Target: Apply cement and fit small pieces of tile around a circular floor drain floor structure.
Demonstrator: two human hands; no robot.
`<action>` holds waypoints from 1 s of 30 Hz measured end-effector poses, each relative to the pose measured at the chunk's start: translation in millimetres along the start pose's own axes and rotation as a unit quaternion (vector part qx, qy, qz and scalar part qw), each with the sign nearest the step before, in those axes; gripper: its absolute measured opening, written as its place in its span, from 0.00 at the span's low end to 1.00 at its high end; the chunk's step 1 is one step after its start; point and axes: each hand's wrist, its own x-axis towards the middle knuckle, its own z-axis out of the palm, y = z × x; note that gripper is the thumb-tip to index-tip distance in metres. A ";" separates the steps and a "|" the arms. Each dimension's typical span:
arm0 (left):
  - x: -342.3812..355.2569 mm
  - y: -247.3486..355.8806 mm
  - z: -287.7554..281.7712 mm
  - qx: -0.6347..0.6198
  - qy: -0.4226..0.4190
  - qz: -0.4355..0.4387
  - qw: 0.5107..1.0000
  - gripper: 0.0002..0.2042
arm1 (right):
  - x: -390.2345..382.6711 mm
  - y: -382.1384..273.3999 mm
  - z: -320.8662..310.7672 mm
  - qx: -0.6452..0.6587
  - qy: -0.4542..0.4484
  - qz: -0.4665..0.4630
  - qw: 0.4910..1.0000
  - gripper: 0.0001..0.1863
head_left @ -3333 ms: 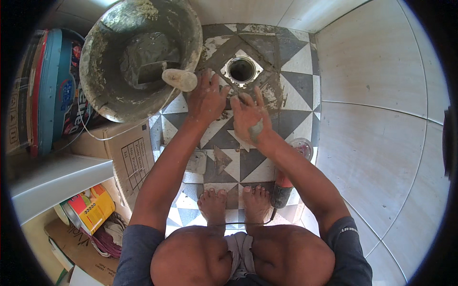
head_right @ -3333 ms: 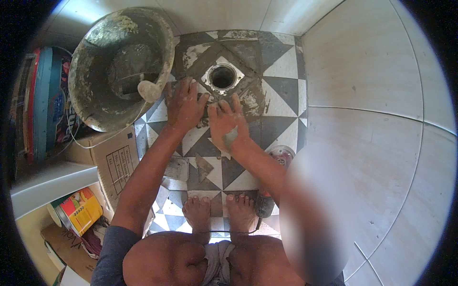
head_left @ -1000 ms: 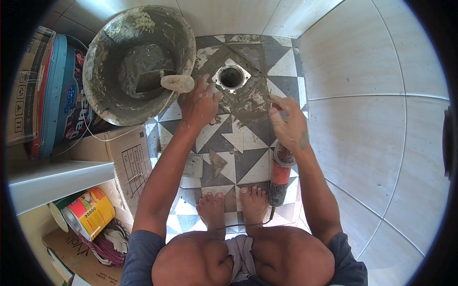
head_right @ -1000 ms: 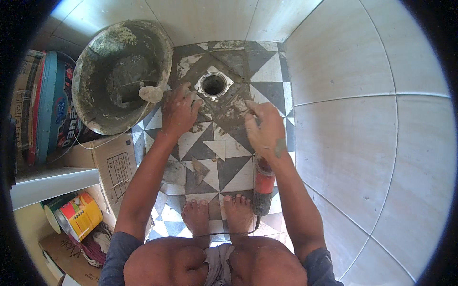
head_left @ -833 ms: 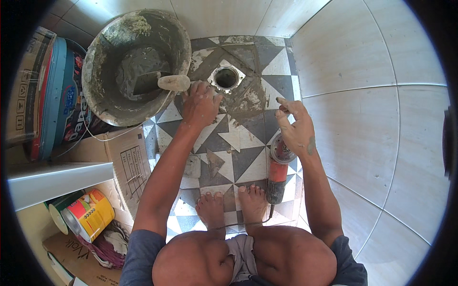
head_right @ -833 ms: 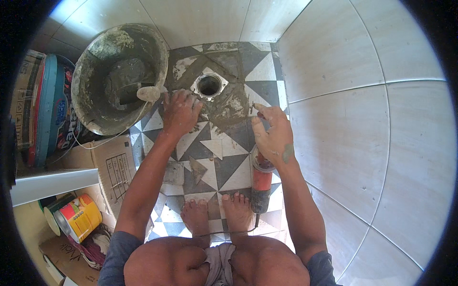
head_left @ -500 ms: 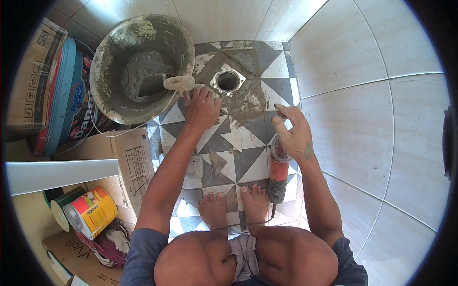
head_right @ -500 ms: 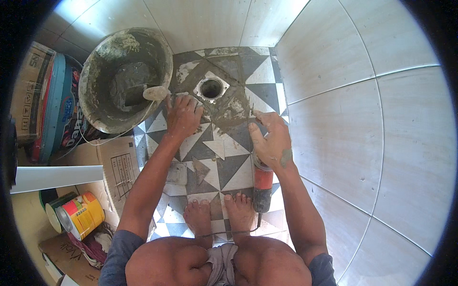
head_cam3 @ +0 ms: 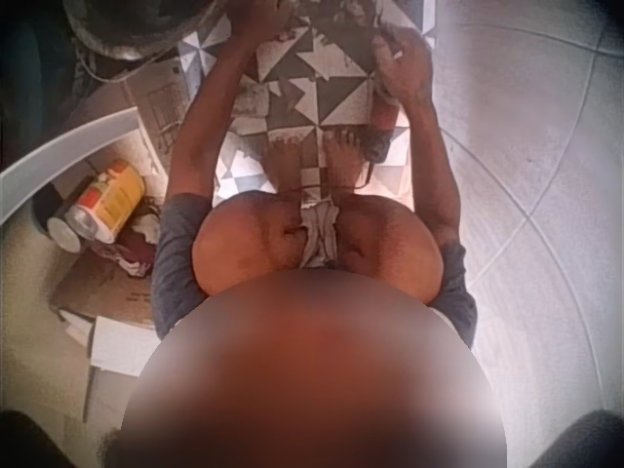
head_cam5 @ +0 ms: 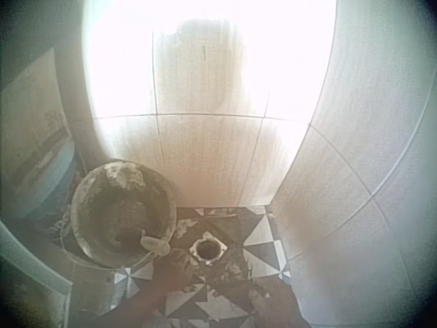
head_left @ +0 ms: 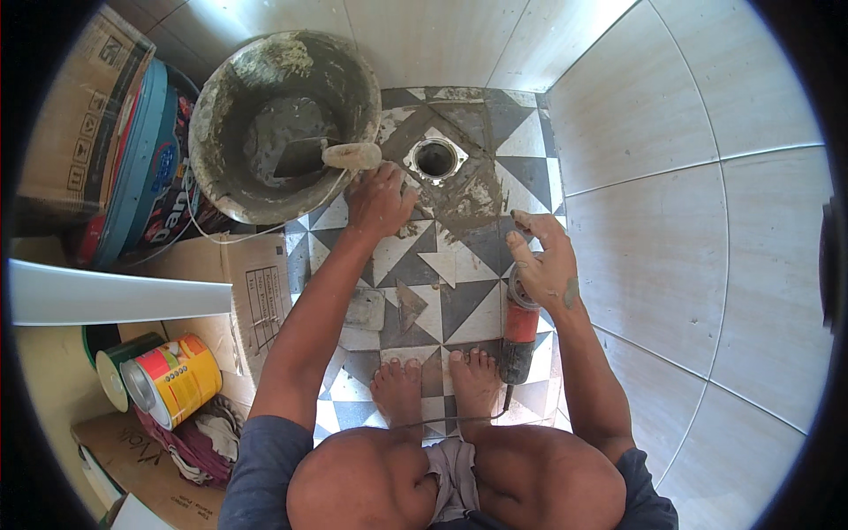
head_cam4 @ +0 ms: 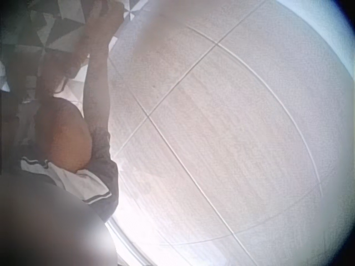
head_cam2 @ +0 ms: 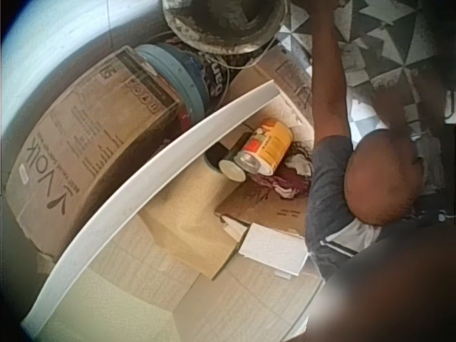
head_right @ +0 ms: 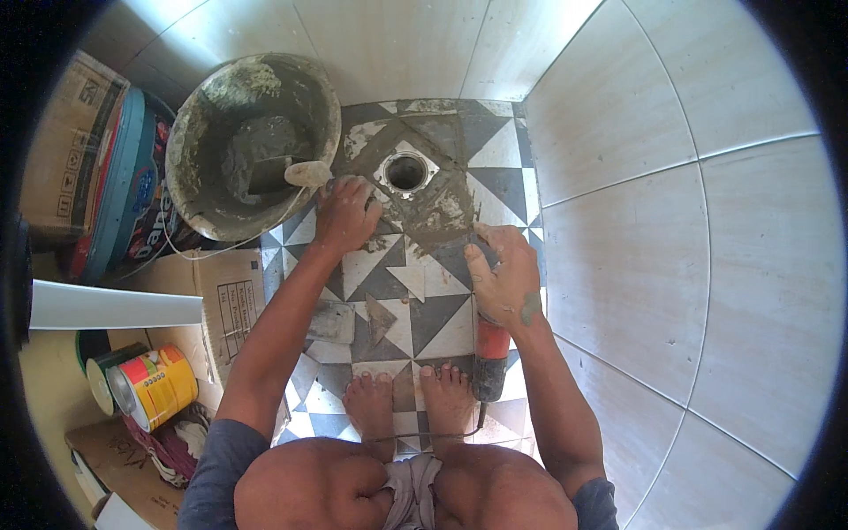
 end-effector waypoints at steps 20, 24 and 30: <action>5.4 -43.7 9.2 -0.008 -0.001 0.014 1.000 0.19 | -0.4 -10.8 5.4 0.030 -0.033 0.016 0.999 0.20; 17.3 -53.5 15.2 -0.039 0.007 -0.005 0.999 0.19 | -5.3 -2.8 3.1 0.028 -0.042 0.030 0.998 0.20; 16.3 -62.7 26.7 0.018 0.069 -0.026 0.997 0.18 | -4.4 1.8 -1.7 0.015 -0.033 0.028 0.999 0.20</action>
